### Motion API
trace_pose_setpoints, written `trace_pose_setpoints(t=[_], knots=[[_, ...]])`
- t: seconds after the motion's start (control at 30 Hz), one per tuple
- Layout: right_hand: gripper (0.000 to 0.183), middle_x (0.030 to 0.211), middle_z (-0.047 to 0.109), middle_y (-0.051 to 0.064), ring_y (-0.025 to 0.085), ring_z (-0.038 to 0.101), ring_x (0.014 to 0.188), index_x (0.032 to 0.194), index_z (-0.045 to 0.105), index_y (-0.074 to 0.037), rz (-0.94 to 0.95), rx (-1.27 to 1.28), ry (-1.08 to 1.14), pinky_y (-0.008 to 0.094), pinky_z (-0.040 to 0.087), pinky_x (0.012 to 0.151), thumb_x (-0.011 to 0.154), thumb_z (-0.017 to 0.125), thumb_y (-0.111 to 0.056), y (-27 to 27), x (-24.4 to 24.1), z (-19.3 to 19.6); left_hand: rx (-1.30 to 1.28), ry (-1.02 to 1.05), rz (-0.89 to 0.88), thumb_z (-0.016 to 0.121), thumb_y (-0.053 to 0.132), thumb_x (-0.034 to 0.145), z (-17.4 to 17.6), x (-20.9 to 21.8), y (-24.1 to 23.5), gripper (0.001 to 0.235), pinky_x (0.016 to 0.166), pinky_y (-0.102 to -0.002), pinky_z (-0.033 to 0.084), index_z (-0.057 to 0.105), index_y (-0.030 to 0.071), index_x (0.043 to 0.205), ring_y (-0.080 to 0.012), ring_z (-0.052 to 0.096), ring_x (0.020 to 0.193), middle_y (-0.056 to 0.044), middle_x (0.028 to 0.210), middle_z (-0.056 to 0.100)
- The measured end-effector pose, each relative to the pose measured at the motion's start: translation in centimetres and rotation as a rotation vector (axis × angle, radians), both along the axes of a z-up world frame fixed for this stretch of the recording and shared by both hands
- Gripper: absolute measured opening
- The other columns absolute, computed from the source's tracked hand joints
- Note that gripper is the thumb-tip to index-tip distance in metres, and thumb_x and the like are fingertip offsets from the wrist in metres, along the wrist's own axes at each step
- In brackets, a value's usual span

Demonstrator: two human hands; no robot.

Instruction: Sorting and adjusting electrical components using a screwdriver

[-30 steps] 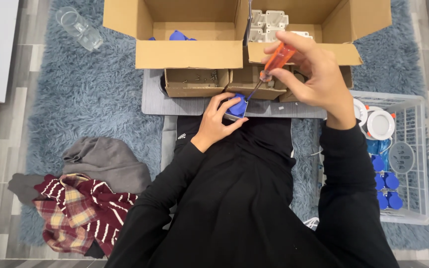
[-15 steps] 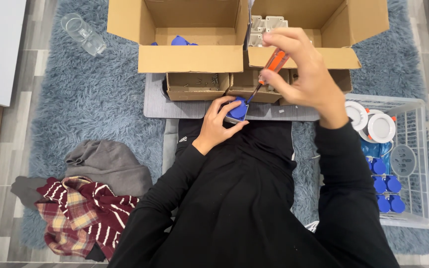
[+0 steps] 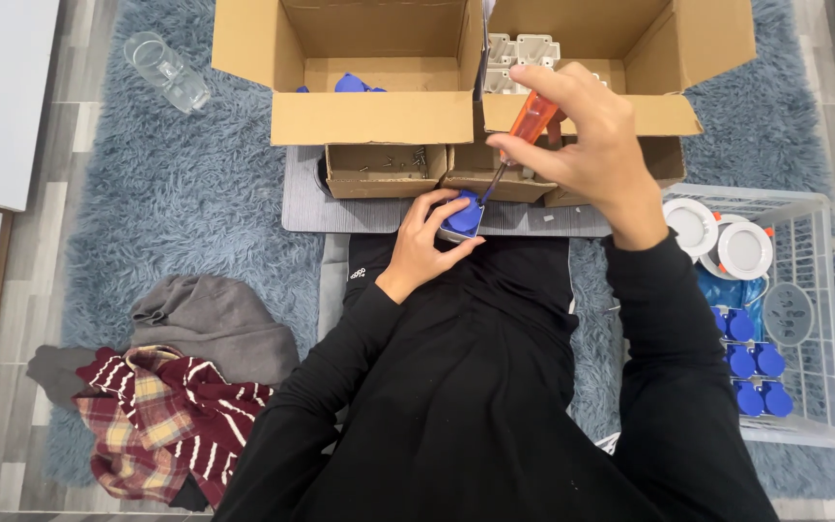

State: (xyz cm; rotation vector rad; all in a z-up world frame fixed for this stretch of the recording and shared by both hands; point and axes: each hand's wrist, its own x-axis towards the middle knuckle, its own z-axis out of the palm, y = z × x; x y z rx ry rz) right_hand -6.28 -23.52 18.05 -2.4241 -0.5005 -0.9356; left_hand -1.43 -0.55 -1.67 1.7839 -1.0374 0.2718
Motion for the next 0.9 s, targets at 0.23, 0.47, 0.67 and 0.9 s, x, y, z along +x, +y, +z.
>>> trace_pose_setpoints(t=[0.23, 0.47, 0.67, 0.9], knots=[[0.061, 0.125, 0.067, 0.018, 0.027, 0.068, 0.103, 0.148, 0.061, 0.003, 0.147, 0.139, 0.118, 0.038, 0.056, 0.095, 0.095, 0.091, 0.006, 0.5, -0.7, 2.0, 0.006, 0.004, 0.005, 0.096, 0.027, 0.084, -0.3, 0.1, 0.0, 0.061, 0.108, -0.041, 0.057, 0.069, 0.009, 0.137, -0.0299, 0.068, 0.126, -0.011, 0.142, 0.063], [0.073, 0.150, 0.064, 0.023, 0.031, 0.073, 0.127, 0.164, 0.043, -0.004, 0.422, 0.383, 0.492, 0.039, 0.062, 0.114, 0.099, 0.068, 0.017, -1.2, -1.6, 2.5, 0.002, 0.009, 0.006, 0.097, 0.027, 0.084, -0.1, 0.0, 0.0, 0.062, 0.107, -0.040, 0.058, 0.069, 0.010, 0.136, -0.0296, 0.068, 0.125, -0.011, 0.142, 0.063], [0.065, 0.112, 0.072, 0.016, 0.024, 0.067, 0.094, 0.145, 0.069, 0.004, 0.133, 0.129, 0.161, 0.034, 0.055, 0.086, 0.088, 0.101, 0.000, 0.5, -0.7, 1.9, 0.000, 0.012, 0.003, 0.096, 0.026, 0.084, 0.1, -0.1, 0.0, 0.060, 0.107, -0.040, 0.057, 0.070, 0.009, 0.136, -0.0299, 0.068, 0.125, -0.012, 0.141, 0.064], [0.060, 0.112, 0.065, 0.014, 0.022, 0.060, 0.081, 0.145, 0.070, 0.001, -0.072, -0.099, -0.034, 0.034, 0.051, 0.069, 0.098, 0.105, -0.016, 0.8, -0.3, 0.1, 0.009, 0.008, 0.010, 0.096, 0.027, 0.085, -0.2, 0.0, -0.1, 0.061, 0.108, -0.041, 0.057, 0.069, 0.009, 0.136, -0.0305, 0.068, 0.127, -0.012, 0.142, 0.063]])
